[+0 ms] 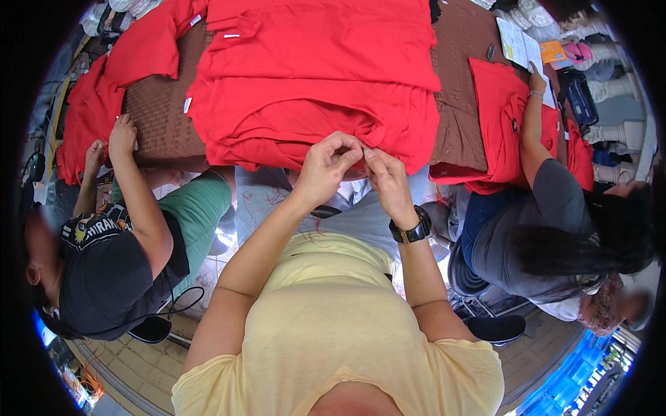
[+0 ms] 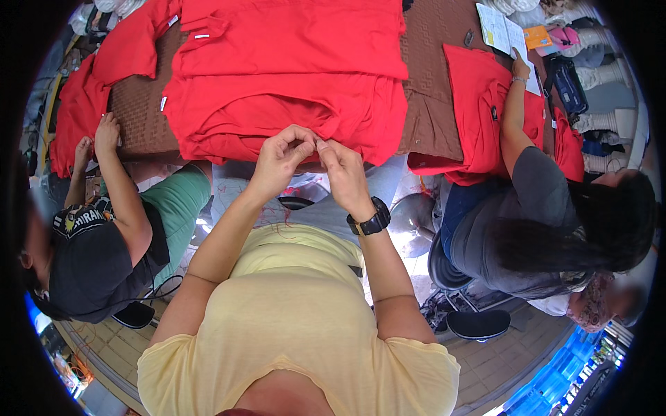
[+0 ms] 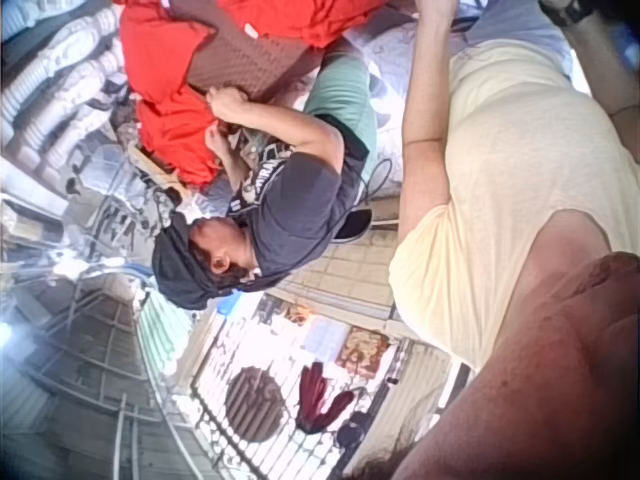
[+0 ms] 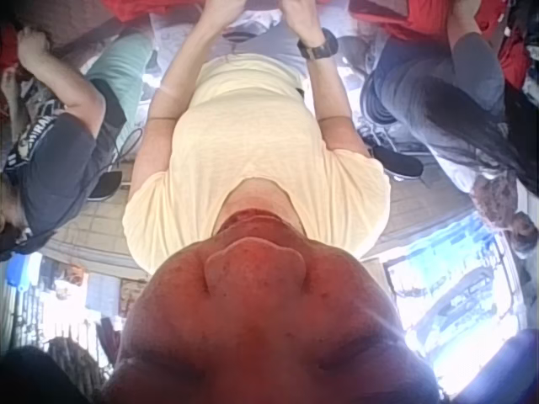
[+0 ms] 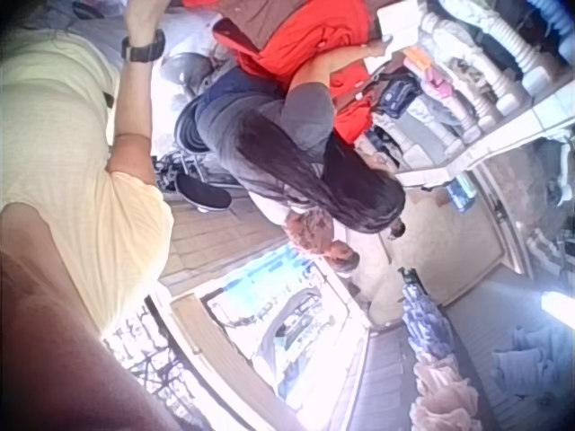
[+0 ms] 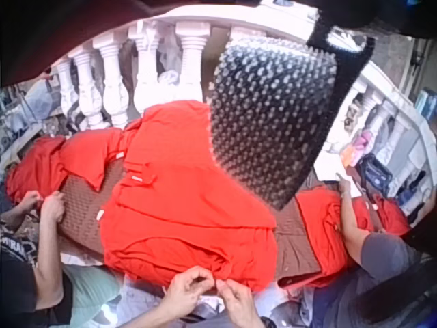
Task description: The person trims excess threads from red t-shirts using small snips while working at a table with other people.
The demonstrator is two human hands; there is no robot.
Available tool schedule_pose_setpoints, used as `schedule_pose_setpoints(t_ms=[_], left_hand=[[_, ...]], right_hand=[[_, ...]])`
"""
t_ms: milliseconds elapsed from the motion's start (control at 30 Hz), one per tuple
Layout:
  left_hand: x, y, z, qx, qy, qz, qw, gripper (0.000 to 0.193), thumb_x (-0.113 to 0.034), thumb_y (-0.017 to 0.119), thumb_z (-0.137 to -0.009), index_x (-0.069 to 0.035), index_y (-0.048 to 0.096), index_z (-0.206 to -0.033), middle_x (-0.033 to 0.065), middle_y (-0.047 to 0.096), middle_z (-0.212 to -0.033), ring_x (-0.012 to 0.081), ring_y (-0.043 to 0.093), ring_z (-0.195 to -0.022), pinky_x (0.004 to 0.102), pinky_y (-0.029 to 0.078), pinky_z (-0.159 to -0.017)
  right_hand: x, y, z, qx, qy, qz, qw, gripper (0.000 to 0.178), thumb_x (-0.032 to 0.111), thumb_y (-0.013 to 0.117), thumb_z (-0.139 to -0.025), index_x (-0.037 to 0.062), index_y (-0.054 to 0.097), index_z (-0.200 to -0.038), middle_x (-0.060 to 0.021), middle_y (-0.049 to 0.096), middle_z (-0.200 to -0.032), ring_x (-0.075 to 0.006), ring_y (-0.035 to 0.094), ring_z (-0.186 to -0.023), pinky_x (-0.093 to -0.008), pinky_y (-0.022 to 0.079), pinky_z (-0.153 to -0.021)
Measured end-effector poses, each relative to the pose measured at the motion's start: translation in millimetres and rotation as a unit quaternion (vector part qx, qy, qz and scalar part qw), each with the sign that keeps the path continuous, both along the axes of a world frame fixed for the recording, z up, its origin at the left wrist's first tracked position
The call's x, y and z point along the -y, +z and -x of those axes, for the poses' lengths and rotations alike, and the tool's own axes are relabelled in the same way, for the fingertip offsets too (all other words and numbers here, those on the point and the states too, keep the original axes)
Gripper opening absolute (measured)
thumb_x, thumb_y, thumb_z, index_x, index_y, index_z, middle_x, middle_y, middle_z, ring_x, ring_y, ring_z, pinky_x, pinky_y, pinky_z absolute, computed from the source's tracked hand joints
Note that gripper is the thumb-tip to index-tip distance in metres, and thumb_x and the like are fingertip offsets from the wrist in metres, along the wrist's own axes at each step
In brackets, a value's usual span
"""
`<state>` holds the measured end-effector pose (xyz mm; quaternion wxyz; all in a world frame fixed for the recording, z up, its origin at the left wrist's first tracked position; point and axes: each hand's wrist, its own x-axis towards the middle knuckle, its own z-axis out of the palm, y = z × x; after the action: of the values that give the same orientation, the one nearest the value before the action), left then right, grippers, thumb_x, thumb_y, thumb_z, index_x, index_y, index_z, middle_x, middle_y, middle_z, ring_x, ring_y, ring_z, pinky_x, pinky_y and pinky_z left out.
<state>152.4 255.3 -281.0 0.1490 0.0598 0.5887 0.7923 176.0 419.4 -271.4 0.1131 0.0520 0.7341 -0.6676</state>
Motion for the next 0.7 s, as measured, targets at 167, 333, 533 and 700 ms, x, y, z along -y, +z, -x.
schedule_pose_setpoints(t_ms=[167, 333, 533, 700], left_hand=[[40.1, 41.7, 1.0, -0.136, -0.179, 0.282, 0.933, 0.018, -0.007, 0.071, -0.09, 0.002, 0.059, -0.1, 0.0068, 0.059, -0.096, 0.016, 0.061, -0.091, 0.028, 0.051, -0.08], [18.1, 43.7, 6.6, -0.17, 0.015, 0.301, 0.938, 0.039, -0.01, 0.083, -0.078, 0.0, 0.056, -0.106, 0.0106, 0.058, -0.098, 0.0213, 0.061, -0.078, 0.0322, 0.053, -0.072], [-12.6, 29.9, -2.3, -0.328, 0.165, 0.295, 0.882, 0.05, -0.006, 0.084, -0.075, 0.0, 0.053, -0.114, 0.0147, 0.052, -0.1, 0.0274, 0.06, -0.084, 0.0364, 0.054, -0.073], [-14.5, 16.3, -2.5, -0.314, 0.176, 0.313, 0.879, 0.028, -0.001, 0.074, -0.081, 0.0, 0.058, -0.104, 0.017, 0.057, -0.095, 0.034, 0.061, -0.084, 0.0429, 0.051, -0.072]], right_hand=[[-15.6, 27.2, -3.7, -0.039, -0.078, -0.035, 0.996, 0.039, 0.03, 0.059, -0.101, 0.0, 0.055, -0.076, 0.0012, 0.047, -0.067, -0.0083, 0.04, -0.064, -0.0301, 0.033, -0.055], [-5.7, 15.2, 5.7, -0.109, -0.14, -0.095, 0.98, 0.029, 0.024, 0.075, -0.092, -0.0032, 0.071, -0.101, -0.0047, 0.07, -0.082, -0.0079, 0.059, -0.077, -0.0249, 0.047, -0.068], [4.7, 12.8, 11.7, -0.019, -0.193, 0.063, 0.979, 0.019, 0.02, 0.075, -0.092, 0.001, 0.072, -0.093, 0.0034, 0.062, -0.072, -0.0017, 0.048, -0.061, -0.0212, 0.036, -0.054], [12.2, 19.6, 11.8, 0.032, -0.194, 0.173, 0.965, 0.011, 0.016, 0.073, -0.093, 0.0047, 0.072, -0.092, 0.0093, 0.052, -0.062, 0.0012, 0.036, -0.05, -0.0214, 0.023, -0.045]])
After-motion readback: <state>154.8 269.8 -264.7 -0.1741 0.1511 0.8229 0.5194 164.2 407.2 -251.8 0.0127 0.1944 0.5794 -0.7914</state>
